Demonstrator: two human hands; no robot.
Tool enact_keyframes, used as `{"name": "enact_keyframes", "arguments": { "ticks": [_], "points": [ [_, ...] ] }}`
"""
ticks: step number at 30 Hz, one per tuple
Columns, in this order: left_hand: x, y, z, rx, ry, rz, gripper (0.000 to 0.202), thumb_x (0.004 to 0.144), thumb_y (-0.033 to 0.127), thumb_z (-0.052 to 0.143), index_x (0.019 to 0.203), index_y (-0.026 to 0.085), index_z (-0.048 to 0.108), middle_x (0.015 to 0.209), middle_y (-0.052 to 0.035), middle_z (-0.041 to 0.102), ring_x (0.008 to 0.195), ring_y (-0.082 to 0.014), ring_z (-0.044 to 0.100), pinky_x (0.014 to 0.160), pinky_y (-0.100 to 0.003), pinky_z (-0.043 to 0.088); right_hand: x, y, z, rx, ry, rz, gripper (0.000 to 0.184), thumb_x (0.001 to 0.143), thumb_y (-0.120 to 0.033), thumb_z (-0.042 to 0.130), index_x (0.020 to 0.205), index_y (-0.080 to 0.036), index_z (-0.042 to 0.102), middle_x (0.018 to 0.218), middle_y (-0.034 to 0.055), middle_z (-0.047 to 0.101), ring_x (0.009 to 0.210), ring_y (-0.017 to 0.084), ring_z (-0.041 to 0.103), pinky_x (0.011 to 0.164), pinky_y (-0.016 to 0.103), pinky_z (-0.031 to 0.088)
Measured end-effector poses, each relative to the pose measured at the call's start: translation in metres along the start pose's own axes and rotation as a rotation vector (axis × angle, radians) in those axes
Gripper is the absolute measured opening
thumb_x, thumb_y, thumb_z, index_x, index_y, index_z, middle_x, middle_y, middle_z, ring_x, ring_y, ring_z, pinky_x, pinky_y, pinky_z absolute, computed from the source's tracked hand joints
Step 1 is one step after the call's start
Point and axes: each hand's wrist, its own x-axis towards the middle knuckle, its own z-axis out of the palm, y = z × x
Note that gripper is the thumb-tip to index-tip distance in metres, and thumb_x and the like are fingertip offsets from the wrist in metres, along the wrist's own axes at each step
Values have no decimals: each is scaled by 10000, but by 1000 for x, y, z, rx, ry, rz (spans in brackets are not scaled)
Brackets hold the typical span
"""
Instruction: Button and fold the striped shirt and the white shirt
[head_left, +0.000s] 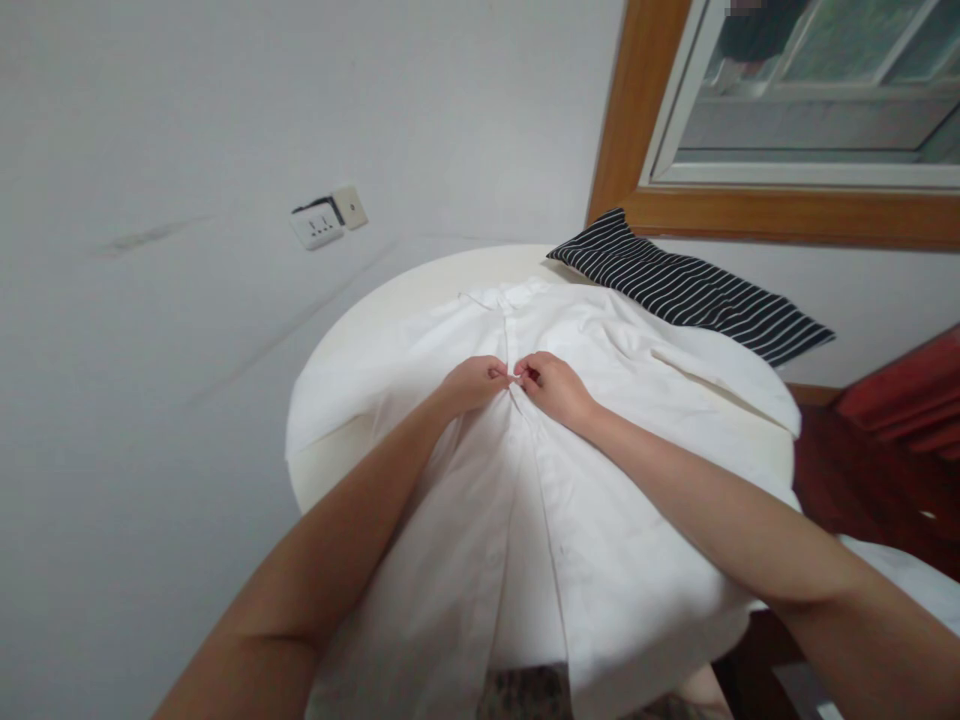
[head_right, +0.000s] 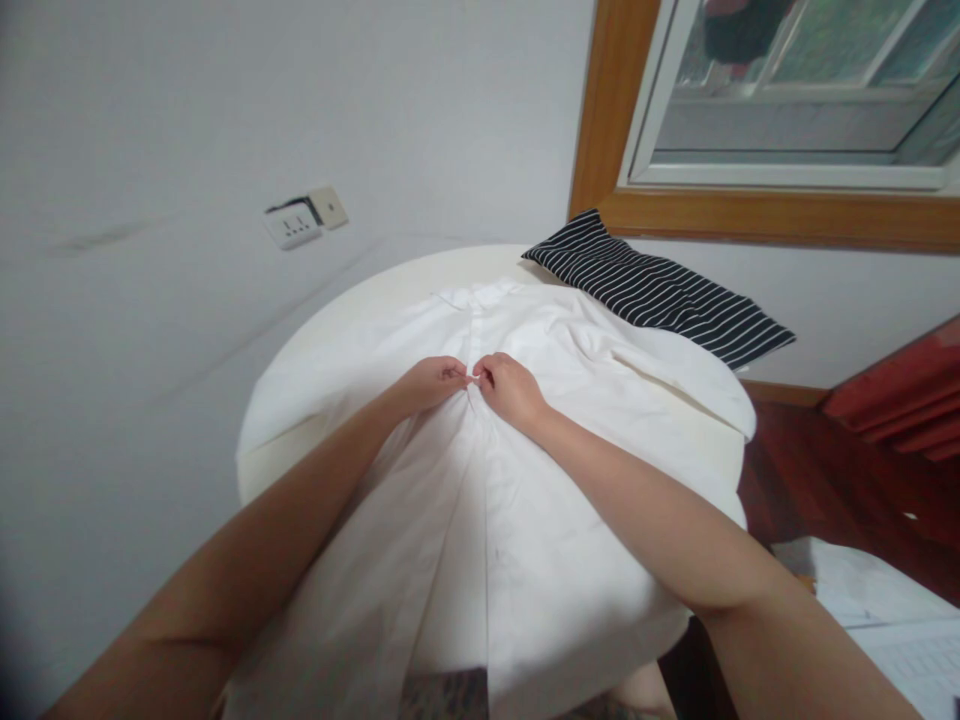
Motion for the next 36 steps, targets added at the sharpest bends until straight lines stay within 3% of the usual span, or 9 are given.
{"name": "enact_keyframes", "arguments": {
  "ticks": [6,9,12,16,20,23,27,32,36],
  "points": [
    [1,2,4,82,77,1,268,764,362,513,800,162,688,715,-22,686,682,-164,605,614,-249,438,1,-2,-2,74,-4,-54,191,818,-85,529,912,-171,672,853,34,636,796,143,575,763,248,435],
    [1,5,3,52,111,-4,263,751,341,516,812,154,691,718,-18,686,692,-163,611,624,-246,443,2,2,-4,226,-40,53,134,872,-194,514,935,-180,631,760,-4,643,646,116,570,646,229,437],
    [0,8,1,-13,107,-16,254,735,314,516,816,150,692,722,-14,688,694,-159,615,638,-243,450,4,4,-7,268,-80,139,198,933,-334,458,909,-181,582,674,-24,627,543,104,543,568,218,406],
    [-2,9,-1,-133,64,-19,262,725,341,523,801,154,690,718,-10,686,666,-152,605,615,-242,445,5,-1,-9,-32,-123,38,262,949,-322,436,785,-176,579,735,26,645,667,139,569,627,238,378],
    [-2,8,-3,-202,23,-6,271,712,365,544,808,155,685,695,-3,670,636,-142,585,586,-238,434,1,-10,-9,-324,-132,-33,235,969,-285,393,942,-170,596,944,91,658,846,187,588,700,262,368],
    [-2,8,-4,-207,14,-10,265,719,370,539,803,159,676,676,2,657,617,-137,578,581,-240,438,-1,-13,-9,-388,-147,-26,262,987,-293,346,1023,-180,580,992,97,650,877,194,587,705,265,364],
    [-4,11,-4,-94,72,21,227,739,348,536,792,169,665,681,-2,655,641,-146,587,598,-243,442,2,-11,-9,-294,-138,37,268,987,-306,351,949,-203,595,963,59,662,847,178,580,670,253,346],
    [-8,19,-6,80,135,38,214,796,335,505,811,185,657,733,-16,664,695,-166,593,659,-268,455,10,4,-5,-20,-129,87,358,985,-360,363,758,-190,582,714,8,620,692,144,540,623,234,340],
    [-7,18,-6,221,171,199,168,812,273,500,819,188,644,834,-41,667,853,-195,593,851,-329,452,12,12,-4,126,-136,91,390,969,-395,395,704,-182,587,618,-15,585,622,125,522,593,221,346]
  ]
}}
